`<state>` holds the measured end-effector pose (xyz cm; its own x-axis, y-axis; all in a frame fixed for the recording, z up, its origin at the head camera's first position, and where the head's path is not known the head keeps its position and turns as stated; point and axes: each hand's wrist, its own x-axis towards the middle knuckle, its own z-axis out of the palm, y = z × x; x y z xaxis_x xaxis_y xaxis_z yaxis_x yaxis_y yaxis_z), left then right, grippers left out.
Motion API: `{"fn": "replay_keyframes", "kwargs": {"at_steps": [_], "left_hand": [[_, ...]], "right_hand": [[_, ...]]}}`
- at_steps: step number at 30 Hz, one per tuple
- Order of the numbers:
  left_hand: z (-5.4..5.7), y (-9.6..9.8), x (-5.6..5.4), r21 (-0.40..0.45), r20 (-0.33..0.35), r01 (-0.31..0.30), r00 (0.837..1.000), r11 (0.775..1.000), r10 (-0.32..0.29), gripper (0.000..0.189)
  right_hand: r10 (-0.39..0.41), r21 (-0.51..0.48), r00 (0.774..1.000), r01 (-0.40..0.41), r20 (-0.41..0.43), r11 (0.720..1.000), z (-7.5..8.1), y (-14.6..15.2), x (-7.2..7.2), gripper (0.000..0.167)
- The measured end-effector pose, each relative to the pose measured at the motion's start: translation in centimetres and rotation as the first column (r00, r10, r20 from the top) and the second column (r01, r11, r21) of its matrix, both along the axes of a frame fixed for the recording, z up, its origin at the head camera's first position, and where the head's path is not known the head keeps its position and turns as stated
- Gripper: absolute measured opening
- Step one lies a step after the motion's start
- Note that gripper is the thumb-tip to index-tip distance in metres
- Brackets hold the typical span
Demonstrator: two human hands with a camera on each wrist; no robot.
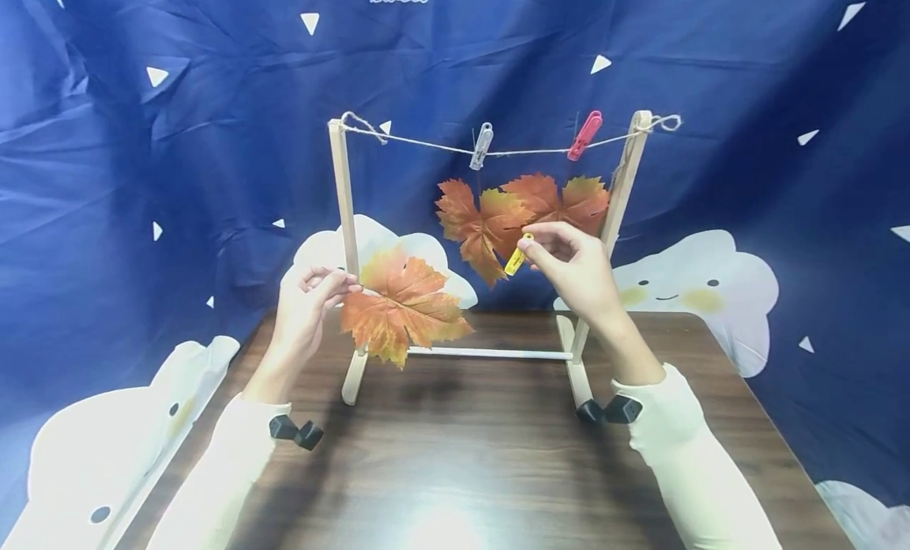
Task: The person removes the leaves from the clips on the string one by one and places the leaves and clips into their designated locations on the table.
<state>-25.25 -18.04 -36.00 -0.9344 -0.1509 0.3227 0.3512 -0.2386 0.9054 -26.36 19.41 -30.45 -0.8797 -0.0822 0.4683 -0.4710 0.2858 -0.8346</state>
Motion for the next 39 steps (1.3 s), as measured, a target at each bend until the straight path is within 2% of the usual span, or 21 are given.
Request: {"fn": "replay_keyframes", "kwargs": {"at_steps": [8, 13, 18, 21, 24, 33, 39], "left_hand": [[-2.8, -0.5, 0.2, 0.041, 0.069, 0.011, 0.998, 0.999, -0.014, 0.002], [-4.4, -0.7, 0.3, 0.079, 0.122, 0.022, 0.992, 0.997, -0.032, 0.007], [-5.9, -1.0, 0.3, 0.083, 0.178, 0.005, 0.984, 0.997, -0.02, 0.0], [-6.9, -1.3, 0.4, 0.096, 0.204, -0.003, 0.979, 0.995, -0.017, 0.007], [-7.8, -1.4, 0.5, 0.105, 0.221, -0.008, 0.975, 0.994, -0.016, 0.004], [-10.0, -1.6, 0.8, 0.121, 0.272, -0.013, 0.962, 0.993, -0.021, 0.011], [-11.4, -1.6, 0.8, 0.108, 0.314, -0.02, 0.949, 0.994, -0.015, 0.003]], "right_hand": [[-0.018, 0.072, 1.0, 0.017, 0.01, 0.997, -2.4, 1.5, 0.1, 0.039], [-0.039, 0.087, 0.998, 0.034, 0.048, 0.996, -4.2, 2.6, 0.3, 0.041], [-0.057, 0.119, 0.996, 0.048, 0.07, 0.992, -6.1, 3.6, 0.3, 0.039], [-0.05, 0.122, 0.995, 0.039, 0.086, 0.992, -7.3, 4.2, 0.2, 0.037], [-0.043, 0.121, 0.992, 0.029, 0.118, 0.992, -8.4, 4.6, 0.2, 0.037], [-0.08, 0.2, 0.981, 0.044, 0.177, 0.979, -11.6, 6.3, 0.7, 0.039], [-0.081, 0.173, 0.956, 0.033, 0.282, 0.984, -13.7, 6.8, 1.0, 0.038]]}}
